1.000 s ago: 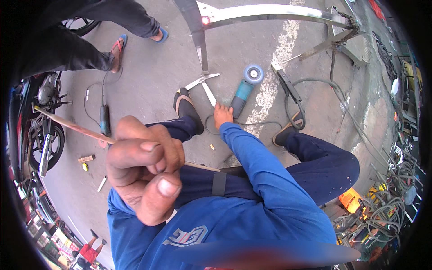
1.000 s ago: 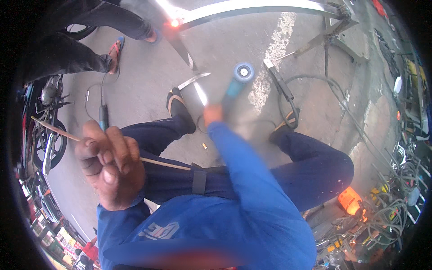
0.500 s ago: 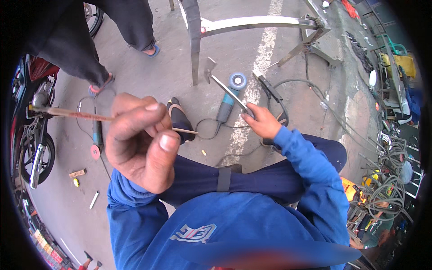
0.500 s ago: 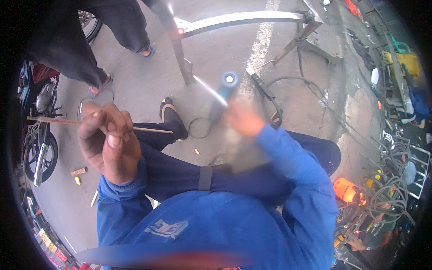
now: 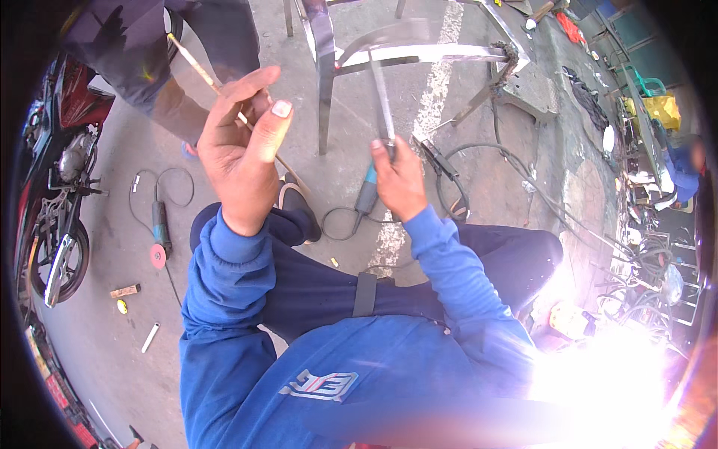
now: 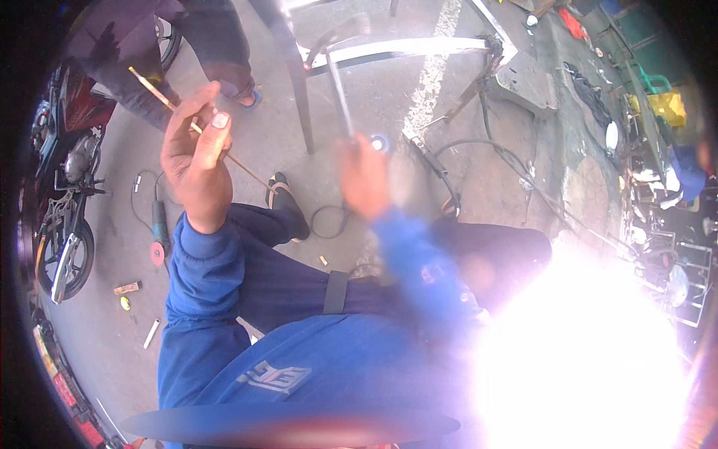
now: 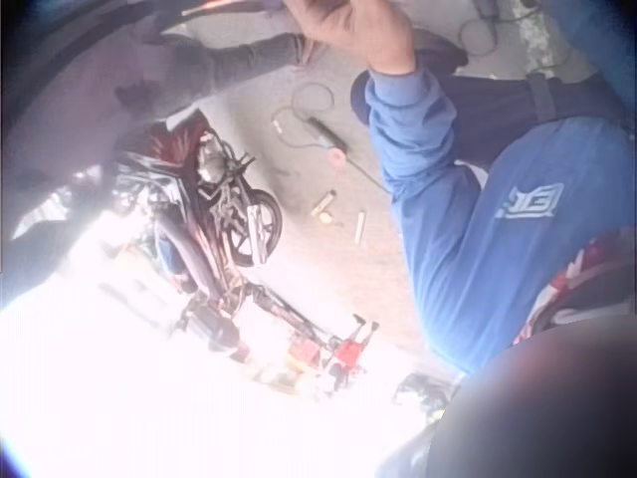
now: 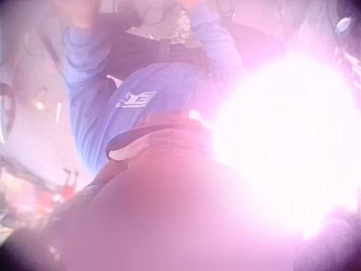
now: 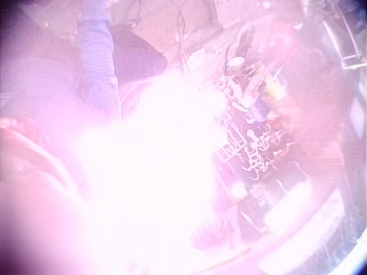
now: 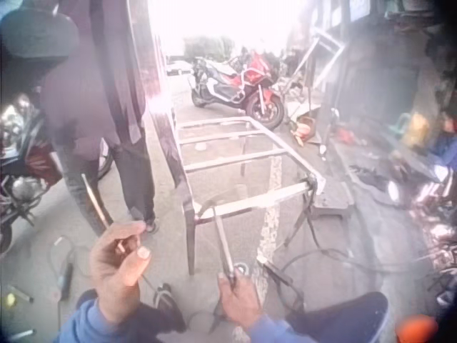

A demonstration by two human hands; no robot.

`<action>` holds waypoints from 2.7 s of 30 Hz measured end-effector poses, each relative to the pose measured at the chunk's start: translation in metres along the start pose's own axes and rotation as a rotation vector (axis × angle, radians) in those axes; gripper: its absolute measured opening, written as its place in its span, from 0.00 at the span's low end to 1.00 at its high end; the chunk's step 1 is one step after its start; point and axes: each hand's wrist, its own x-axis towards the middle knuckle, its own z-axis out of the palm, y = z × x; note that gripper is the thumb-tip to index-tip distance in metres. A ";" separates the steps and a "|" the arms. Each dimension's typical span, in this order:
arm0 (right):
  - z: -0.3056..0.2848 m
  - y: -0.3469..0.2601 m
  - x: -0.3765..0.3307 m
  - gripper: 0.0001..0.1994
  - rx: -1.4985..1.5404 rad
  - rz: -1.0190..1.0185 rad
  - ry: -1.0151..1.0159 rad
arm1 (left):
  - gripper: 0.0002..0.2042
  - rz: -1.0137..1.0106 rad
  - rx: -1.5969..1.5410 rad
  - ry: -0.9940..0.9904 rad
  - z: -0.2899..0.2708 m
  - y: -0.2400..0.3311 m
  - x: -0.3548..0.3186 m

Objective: The person sits on the ground and uses an angle grinder to smooth a metal frame, then switches to a welding torch to join metal pieces. The person handles a welding rod and a metal frame throughout the process.

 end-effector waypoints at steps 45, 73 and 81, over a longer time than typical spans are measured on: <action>0.028 0.000 0.003 0.16 -0.067 -0.175 0.204 | 0.16 -0.069 0.038 -0.042 -0.008 0.007 -0.006; 0.019 -0.004 0.003 0.16 0.242 0.087 0.089 | 0.21 -0.130 0.059 -0.098 -0.004 0.004 -0.008; 0.020 -0.002 0.006 0.18 0.304 0.021 0.167 | 0.21 -0.173 0.014 -0.073 0.001 0.008 -0.010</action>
